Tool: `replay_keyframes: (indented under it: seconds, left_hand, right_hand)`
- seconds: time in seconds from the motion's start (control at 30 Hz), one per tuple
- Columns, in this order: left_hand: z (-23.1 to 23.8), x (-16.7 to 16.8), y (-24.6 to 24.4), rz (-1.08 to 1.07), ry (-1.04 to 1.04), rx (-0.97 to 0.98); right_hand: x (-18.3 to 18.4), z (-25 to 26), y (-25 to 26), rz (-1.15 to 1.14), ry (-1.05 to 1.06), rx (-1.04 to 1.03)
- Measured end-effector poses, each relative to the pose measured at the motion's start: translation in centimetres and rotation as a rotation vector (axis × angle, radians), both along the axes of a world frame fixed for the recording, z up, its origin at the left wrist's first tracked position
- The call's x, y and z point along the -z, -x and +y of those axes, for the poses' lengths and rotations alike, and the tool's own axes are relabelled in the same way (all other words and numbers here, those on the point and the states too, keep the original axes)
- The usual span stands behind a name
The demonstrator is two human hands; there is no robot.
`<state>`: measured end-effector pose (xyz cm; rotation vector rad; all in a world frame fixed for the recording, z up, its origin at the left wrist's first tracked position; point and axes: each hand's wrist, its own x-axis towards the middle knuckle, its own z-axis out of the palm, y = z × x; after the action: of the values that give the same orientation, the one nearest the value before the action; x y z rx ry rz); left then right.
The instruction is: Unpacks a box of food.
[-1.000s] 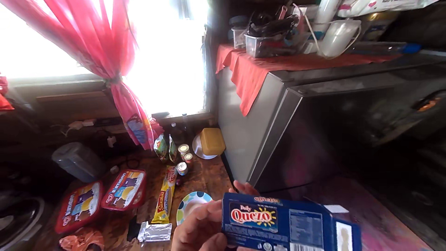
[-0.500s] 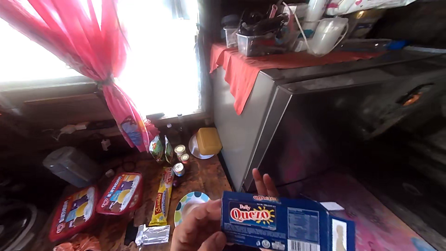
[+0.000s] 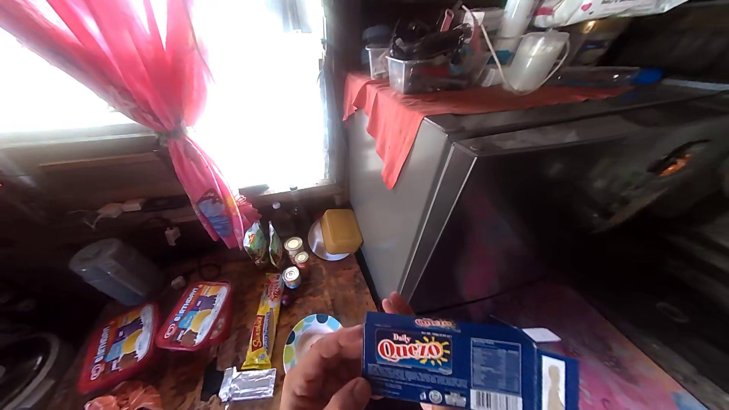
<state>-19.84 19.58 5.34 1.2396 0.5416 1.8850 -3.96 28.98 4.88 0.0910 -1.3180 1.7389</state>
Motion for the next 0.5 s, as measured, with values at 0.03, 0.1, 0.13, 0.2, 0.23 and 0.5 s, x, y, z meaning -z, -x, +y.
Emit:
replay_keyframes:
  seconds: [0.03, 0.1, 0.13, 0.2, 0.23, 0.5]
  left_hand:
    - [0.0, 0.0, 0.0, -0.002, -0.002, 0.000]
    - [0.0, 0.0, 0.0, -0.005, -0.009, 0.000]
    - [0.0, 0.0, 0.0, -0.003, -0.008, -0.004]
    - [0.0, 0.1, 0.0, -0.002, -0.008, -0.008]
    - [0.0, 0.1, 0.0, -0.002, -0.010, -0.010]
    - [-0.2, 0.1, -0.1, 0.008, 0.001, -0.029]
  right_hand:
    - [0.5, 0.4, -0.1, 0.012, -0.081, -0.020]
    - [0.0, 0.1, 0.0, 0.001, -0.028, 0.000]
    - [-0.9, -0.4, 0.4, -0.038, 0.054, 0.052]
    - [0.3, 0.5, 0.5, -0.063, 0.015, 0.015]
    - [0.8, 0.9, 0.4, -0.056, -0.016, -0.012]
    - [0.0, 0.5, 0.1, -0.034, -0.039, 0.001]
